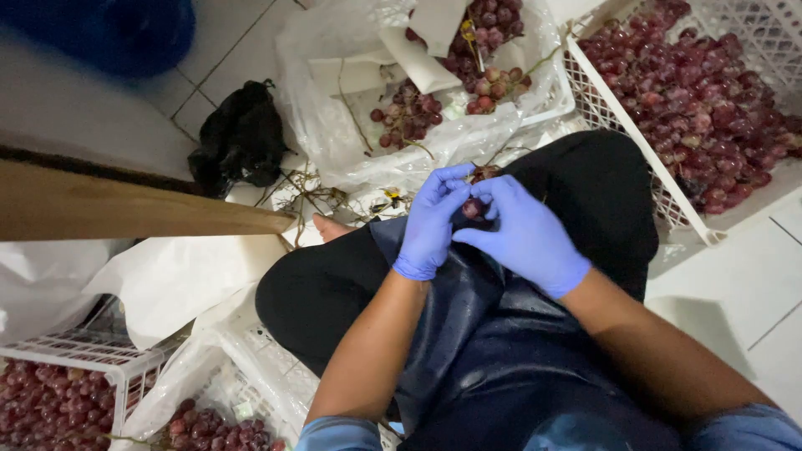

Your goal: Sorting red grapes by removing them from stems and placing them into containers for packaging.

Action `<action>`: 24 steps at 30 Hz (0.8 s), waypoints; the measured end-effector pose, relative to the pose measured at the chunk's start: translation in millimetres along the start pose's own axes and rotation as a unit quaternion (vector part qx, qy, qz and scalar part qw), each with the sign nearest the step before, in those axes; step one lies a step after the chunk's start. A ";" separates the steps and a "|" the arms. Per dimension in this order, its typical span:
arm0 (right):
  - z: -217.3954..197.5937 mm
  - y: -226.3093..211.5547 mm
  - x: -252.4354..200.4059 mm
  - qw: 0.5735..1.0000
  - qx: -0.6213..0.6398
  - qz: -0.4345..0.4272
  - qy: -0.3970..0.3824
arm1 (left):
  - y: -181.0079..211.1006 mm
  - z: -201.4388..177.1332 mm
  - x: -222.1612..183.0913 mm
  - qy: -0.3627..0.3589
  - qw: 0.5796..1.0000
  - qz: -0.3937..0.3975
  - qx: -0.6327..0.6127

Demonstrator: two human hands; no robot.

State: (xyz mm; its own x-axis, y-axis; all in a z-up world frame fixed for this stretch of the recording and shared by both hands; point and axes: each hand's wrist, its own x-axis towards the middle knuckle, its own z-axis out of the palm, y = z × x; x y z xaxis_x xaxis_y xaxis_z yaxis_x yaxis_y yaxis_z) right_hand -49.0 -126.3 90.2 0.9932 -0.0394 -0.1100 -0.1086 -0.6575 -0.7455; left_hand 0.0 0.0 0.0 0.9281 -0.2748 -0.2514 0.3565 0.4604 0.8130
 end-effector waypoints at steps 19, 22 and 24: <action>10.1 22.4 11.5 0.979 0.095 -0.137 0.121 | 8.5 -9.2 -1.1 -0.049 0.976 0.077 0.196; 5.6 25.1 9.4 0.978 0.057 -0.176 0.100 | 16.5 -11.4 -5.1 -0.069 0.958 0.051 0.273; -2.7 27.2 5.5 0.992 -0.051 -0.101 -0.050 | 25.4 -11.3 -12.6 -0.158 0.901 -0.009 0.404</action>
State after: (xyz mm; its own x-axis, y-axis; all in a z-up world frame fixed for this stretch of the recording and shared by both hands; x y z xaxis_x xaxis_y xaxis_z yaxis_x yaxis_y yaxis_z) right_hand -46.3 -146.4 71.1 0.9844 0.1724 -0.0347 0.1013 -0.7170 -0.6896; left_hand -1.4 24.7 17.9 0.8002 -0.5618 -0.2097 0.0576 -0.2761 0.9594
